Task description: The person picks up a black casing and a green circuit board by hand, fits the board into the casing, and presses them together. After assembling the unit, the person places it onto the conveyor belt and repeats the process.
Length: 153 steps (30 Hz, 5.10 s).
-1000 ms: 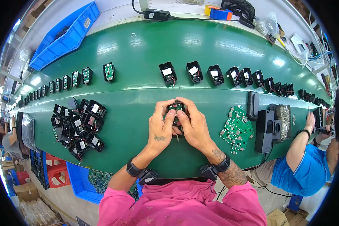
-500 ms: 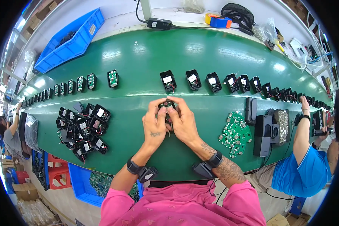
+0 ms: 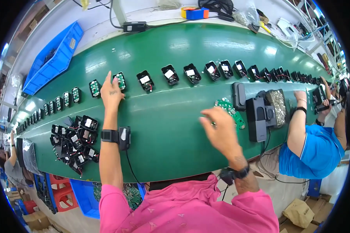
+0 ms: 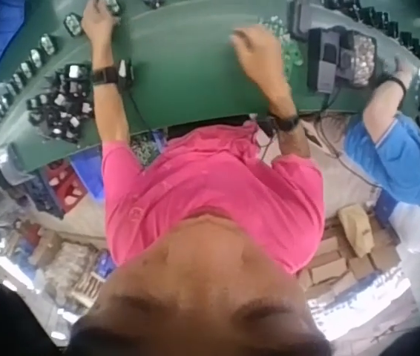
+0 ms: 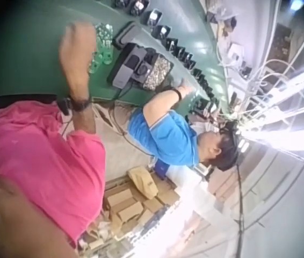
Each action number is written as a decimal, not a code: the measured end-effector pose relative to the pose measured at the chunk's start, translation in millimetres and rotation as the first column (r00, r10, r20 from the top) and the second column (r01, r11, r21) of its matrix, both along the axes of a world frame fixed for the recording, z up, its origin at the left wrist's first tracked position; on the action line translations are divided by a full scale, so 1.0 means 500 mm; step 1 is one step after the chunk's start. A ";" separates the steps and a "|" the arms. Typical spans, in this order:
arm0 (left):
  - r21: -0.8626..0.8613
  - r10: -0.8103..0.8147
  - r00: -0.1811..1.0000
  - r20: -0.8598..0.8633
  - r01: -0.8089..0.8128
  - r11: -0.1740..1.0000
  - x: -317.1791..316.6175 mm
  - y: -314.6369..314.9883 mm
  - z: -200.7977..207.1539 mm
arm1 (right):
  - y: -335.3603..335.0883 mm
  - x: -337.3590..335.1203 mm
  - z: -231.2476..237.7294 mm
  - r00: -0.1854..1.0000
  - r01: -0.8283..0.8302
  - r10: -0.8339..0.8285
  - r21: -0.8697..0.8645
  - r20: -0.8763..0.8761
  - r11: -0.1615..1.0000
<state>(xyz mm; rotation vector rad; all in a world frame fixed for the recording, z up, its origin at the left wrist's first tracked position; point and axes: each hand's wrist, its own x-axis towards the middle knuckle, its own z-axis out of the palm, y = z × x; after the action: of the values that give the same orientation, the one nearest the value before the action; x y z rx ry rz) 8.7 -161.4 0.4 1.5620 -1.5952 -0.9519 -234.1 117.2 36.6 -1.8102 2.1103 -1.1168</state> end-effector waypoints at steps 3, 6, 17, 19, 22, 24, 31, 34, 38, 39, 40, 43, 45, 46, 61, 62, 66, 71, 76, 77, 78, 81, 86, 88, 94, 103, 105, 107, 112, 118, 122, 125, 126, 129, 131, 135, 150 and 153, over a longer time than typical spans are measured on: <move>-0.625 -0.009 0.937 0.350 0.241 0.743 0.023 0.001 -0.027 | 0.067 -0.056 0.009 0.991 0.130 -0.125 0.142 -0.043 0.981; -0.310 -0.305 0.799 0.519 0.509 0.803 -0.057 0.104 0.024 | 0.110 -0.077 -0.007 0.988 0.146 -0.132 0.222 -0.076 0.964; -0.310 -0.359 0.925 0.128 0.381 0.871 -0.061 0.097 0.008 | 0.054 -0.076 -0.023 0.980 0.162 -0.184 0.233 0.076 0.959; -0.325 -0.418 0.908 -0.017 0.390 0.861 -0.062 0.131 0.006 | 0.035 -0.067 -0.018 0.930 0.133 -0.175 0.149 0.323 0.980; -0.103 -0.465 0.691 -0.554 0.497 0.862 -0.063 0.194 0.013 | -0.002 -0.029 0.026 0.748 0.052 -0.087 0.073 0.658 0.996; -0.005 -0.448 0.641 -0.624 0.570 0.822 -0.049 0.217 -0.002 | -0.039 -0.005 0.042 0.634 -0.098 0.040 0.029 0.773 0.995; 0.141 -0.411 0.598 -0.688 0.666 0.733 -0.037 0.229 -0.015 | -0.136 0.047 0.042 0.419 -0.330 0.201 -0.058 0.885 0.942; 0.145 -0.476 0.660 -0.580 0.660 0.737 -0.045 0.240 -0.004 | -0.151 0.061 0.025 0.357 -0.305 0.174 -0.061 0.918 0.950; 0.022 -0.464 0.640 -0.613 0.600 0.800 -0.069 0.253 -0.008 | -0.148 0.063 -0.020 0.364 -0.264 0.112 -0.013 0.925 0.964; 0.001 -0.496 0.655 -0.571 0.604 0.797 -0.067 0.252 -0.012 | -0.143 0.063 -0.025 0.380 -0.245 0.108 -0.013 0.919 0.969; 0.008 -0.494 0.654 -0.573 0.608 0.794 -0.065 0.254 -0.009 | -0.139 0.062 -0.030 0.397 -0.224 0.104 -0.013 0.912 0.974; 0.079 -0.504 0.722 -0.475 0.605 0.792 -0.062 0.260 -0.009 | -0.134 0.064 -0.006 0.310 -0.261 0.111 -0.027 0.944 0.965; -0.258 -0.634 0.737 -0.233 0.582 0.771 -0.068 0.258 -0.028 | -0.136 0.072 0.000 0.250 -0.288 0.112 -0.036 0.962 0.957; -0.255 -0.638 0.734 -0.233 0.587 0.768 -0.069 0.264 -0.032 | -0.135 0.078 0.000 0.249 -0.283 0.108 -0.035 0.963 0.959; -0.015 -0.570 0.797 -0.199 0.579 0.815 -0.080 0.298 0.000 | -0.125 0.113 -0.025 0.302 -0.098 0.110 -0.084 0.947 0.992; -0.016 -0.571 0.797 -0.198 0.580 0.815 -0.080 0.296 0.000 | -0.124 0.111 -0.026 0.303 -0.098 0.111 -0.085 0.947 0.992; -0.160 -0.603 0.782 -0.158 0.582 0.797 -0.079 0.293 0.005 | -0.123 0.095 -0.023 0.495 -0.106 0.076 -0.027 0.866 0.994; -0.145 -0.591 0.781 -0.203 0.573 0.807 -0.077 0.290 0.009 | -0.124 0.094 -0.025 0.411 -0.150 0.071 -0.009 0.909 0.989; -0.119 -0.585 0.762 -0.277 0.577 0.808 -0.085 0.296 0.016 | -0.127 0.094 -0.028 0.544 -0.121 0.026 0.048 0.839 0.992; -0.120 -0.586 0.762 -0.277 0.577 0.808 -0.086 0.300 0.013 | -0.128 0.094 -0.032 0.544 -0.120 0.027 0.046 0.838 0.992; -0.073 -0.518 0.693 -0.502 0.563 0.823 -0.085 0.305 0.007 | -0.130 0.094 -0.041 0.629 -0.105 0.021 0.058 0.777 0.993; 0.008 -0.434 0.568 -0.700 0.614 0.789 -0.075 0.294 0.010 | -0.131 0.097 -0.042 0.715 -0.087 0.013 0.070 0.698 0.994; 0.189 -0.314 0.597 -0.738 0.629 0.754 -0.070 0.289 0.032 | -0.131 0.096 -0.045 0.752 -0.106 -0.008 0.133 0.660 0.985; 0.189 -0.308 0.605 -0.734 0.618 0.763 -0.069 0.294 0.033 | -0.136 0.096 -0.045 0.962 -0.037 0.085 -0.183 0.260 0.982; 0.171 -0.342 0.576 -0.742 0.656 0.735 -0.084 0.309 0.026 | -0.130 0.094 -0.046 0.930 -0.175 0.201 -0.109 0.309 0.978; 0.088 -0.440 0.688 -0.577 0.589 0.804 -0.084 0.318 0.009 | -0.123 0.114 -0.039 0.990 -0.035 0.060 -0.185 0.130 0.982; 0.030 -0.364 0.750 -0.552 0.454 0.890 -0.089 0.330 0.021 | -0.123 0.114 -0.035 1.000 0.021 -0.025 -0.229 -0.016 0.973; -0.037 -0.390 0.770 -0.505 0.432 0.901 -0.088 0.331 0.017 | -0.124 0.110 -0.039 0.978 -0.111 0.144 -0.208 0.150 0.972; -0.183 -0.472 0.802 -0.366 0.435 0.882 -0.078 0.323 0.009 | -0.132 0.093 -0.036 0.936 -0.239 0.279 -0.195 0.216 0.951; -0.164 -0.563 0.768 -0.304 0.540 0.825 -0.068 0.314 0.034 | -0.126 0.080 -0.022 0.905 -0.299 0.327 -0.140 0.273 0.944; -0.300 -0.624 0.753 -0.211 0.557 0.774 -0.067 0.305 0.038 | -0.128 0.077 -0.021 0.899 -0.327 0.350 -0.129 0.262 0.936; -0.336 -0.639 0.752 -0.161 0.567 0.752 -0.065 0.305 0.033 | -0.125 0.078 -0.020 0.897 -0.317 0.333 -0.103 0.290 0.943; -0.351 -0.642 0.750 -0.158 0.565 0.747 -0.065 0.305 0.031 | -0.125 0.079 -0.020 0.897 -0.316 0.333 -0.103 0.290 0.943; -0.364 -0.636 0.767 -0.083 0.571 0.736 -0.064 0.305 0.037 | -0.127 0.082 -0.022 0.902 -0.306 0.329 -0.123 0.280 0.944; -0.383 -0.623 0.781 -0.051 0.560 0.734 -0.068 0.308 0.036 | -0.127 0.086 -0.026 0.933 -0.299 0.319 -0.135 0.168 0.945; -0.404 -0.569 0.822 0.017 0.526 0.748 -0.076 0.319 0.021 | -0.129 0.094 -0.043 0.940 -0.268 0.294 -0.161 0.172 0.950; -0.041 -0.448 0.650 -0.614 0.540 0.840 -0.072 0.306 0.029 | -0.128 0.095 -0.040 0.641 -0.127 0.016 0.085 0.767 0.988; 0.109 -0.452 0.706 -0.545 0.594 0.797 -0.060 0.299 0.035 | -0.122 0.094 -0.031 0.578 -0.089 0.037 0.018 0.815 0.996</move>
<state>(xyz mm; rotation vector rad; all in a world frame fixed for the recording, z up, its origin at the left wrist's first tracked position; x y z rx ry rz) -21.4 -11.9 17.8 0.8800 -1.5893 -1.8036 -187.3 56.4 21.3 -0.9730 1.4551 -1.4649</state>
